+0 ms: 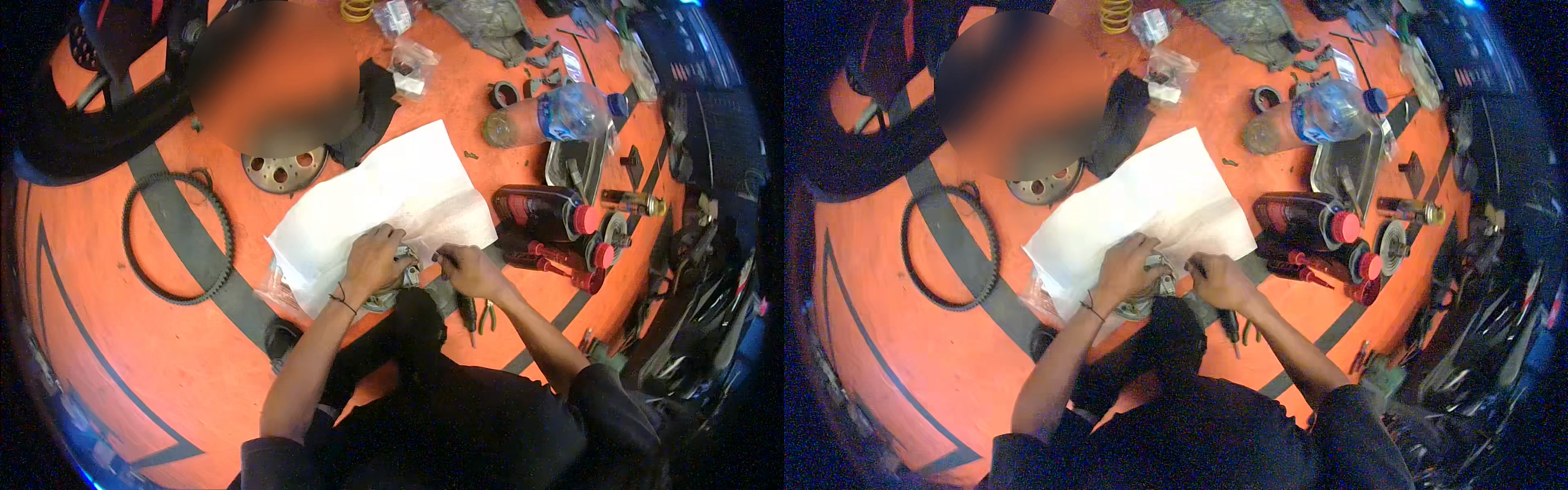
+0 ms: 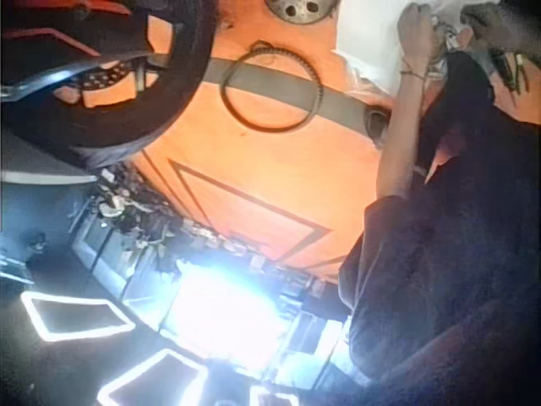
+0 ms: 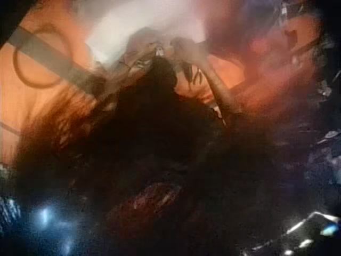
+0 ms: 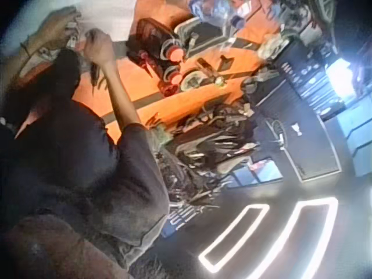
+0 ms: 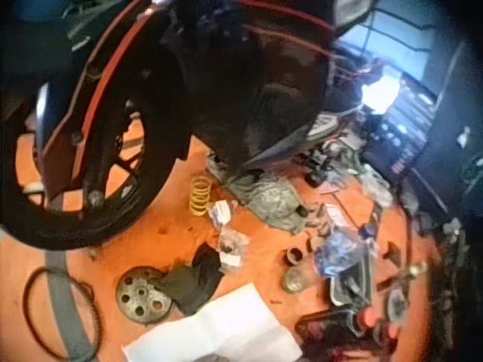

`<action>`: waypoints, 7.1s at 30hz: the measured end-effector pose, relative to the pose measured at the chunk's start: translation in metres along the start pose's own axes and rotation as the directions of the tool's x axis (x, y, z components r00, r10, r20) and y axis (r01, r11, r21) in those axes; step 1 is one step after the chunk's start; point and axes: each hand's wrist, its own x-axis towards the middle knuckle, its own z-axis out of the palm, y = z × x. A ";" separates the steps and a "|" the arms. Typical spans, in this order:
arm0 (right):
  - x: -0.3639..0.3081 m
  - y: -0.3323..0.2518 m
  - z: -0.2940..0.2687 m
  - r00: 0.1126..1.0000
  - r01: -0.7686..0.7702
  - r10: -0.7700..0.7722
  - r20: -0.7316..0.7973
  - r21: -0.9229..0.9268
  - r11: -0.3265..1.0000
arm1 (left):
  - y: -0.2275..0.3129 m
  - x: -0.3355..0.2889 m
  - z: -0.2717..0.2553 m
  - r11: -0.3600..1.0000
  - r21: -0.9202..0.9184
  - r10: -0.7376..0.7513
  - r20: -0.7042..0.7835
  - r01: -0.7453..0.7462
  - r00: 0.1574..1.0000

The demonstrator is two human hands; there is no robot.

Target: The person assembles internal motorcycle components, including springs and circular plates, using a screwdriver and pliers while working on a white cloth on the floor.

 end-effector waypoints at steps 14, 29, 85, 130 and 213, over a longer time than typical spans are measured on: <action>-0.065 0.096 0.056 0.903 -0.345 0.306 -0.302 -0.084 0.935 | 0.024 -0.003 0.004 0.997 0.055 0.051 0.114 -0.057 0.992; -0.017 0.030 0.047 0.986 0.008 0.017 -0.168 0.143 0.990 | 0.015 0.009 -0.011 0.988 0.094 -0.141 0.194 0.125 0.971; -0.017 0.029 0.107 0.945 -0.267 0.240 0.224 0.949 0.167 | -0.006 0.003 -0.006 0.992 -0.012 -0.118 0.187 0.123 0.975; -0.010 0.057 0.070 0.983 -0.182 0.153 0.098 0.455 0.872 | -0.002 0.005 -0.006 0.988 -0.008 -0.149 0.199 0.153 0.969; 0.089 -0.053 0.011 0.687 0.533 0.070 0.723 -0.566 0.629 | 0.007 -0.005 0.017 0.938 -0.056 -0.347 -0.139 0.342 0.928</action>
